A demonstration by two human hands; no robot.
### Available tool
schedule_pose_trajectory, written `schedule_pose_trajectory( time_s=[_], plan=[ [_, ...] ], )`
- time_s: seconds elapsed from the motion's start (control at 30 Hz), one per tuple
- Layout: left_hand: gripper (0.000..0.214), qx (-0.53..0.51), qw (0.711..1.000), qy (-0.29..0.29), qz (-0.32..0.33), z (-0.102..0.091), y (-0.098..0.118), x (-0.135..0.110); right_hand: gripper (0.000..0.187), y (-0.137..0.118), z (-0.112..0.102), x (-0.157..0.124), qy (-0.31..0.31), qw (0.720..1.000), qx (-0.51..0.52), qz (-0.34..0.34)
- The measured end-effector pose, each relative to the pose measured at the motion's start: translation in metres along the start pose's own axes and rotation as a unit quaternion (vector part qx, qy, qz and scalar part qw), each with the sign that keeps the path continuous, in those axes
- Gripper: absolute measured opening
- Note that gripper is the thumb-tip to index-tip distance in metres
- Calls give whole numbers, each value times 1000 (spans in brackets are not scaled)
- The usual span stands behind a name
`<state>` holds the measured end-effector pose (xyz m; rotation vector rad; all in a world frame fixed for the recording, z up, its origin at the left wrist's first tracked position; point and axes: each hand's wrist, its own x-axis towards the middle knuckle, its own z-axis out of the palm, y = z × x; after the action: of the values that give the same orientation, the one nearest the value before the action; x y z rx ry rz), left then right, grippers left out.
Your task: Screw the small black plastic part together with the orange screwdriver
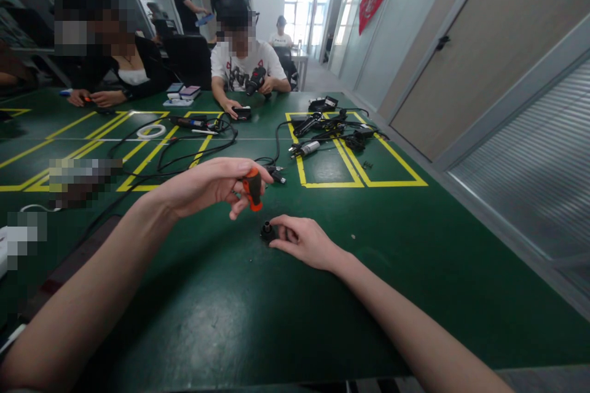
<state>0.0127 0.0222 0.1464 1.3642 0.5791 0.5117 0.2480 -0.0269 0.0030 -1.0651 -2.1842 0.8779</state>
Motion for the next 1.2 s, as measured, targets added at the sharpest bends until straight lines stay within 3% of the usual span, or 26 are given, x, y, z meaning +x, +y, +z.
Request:
schedule_pose_trajectory(
  time_s=[0.33, 0.53, 0.93, 1.2],
  plan=[
    [50, 0, 1000, 22, 4, 2, -2, 2, 39, -3, 3, 0, 46, 998, 39, -5],
    [50, 26, 1000, -7, -4, 2, 0, 1, 36, -1, 3, 0, 57, 997, 52, -10],
    [50, -10, 1000, 6, -14, -1, -5, 3, 40, -7, 0, -1, 21, 994, 94, 42],
    [46, -37, 999, -20, -28, -5, -3, 4, 44, -3, -4, -3, -11, 1000, -8, 17]
  ],
)
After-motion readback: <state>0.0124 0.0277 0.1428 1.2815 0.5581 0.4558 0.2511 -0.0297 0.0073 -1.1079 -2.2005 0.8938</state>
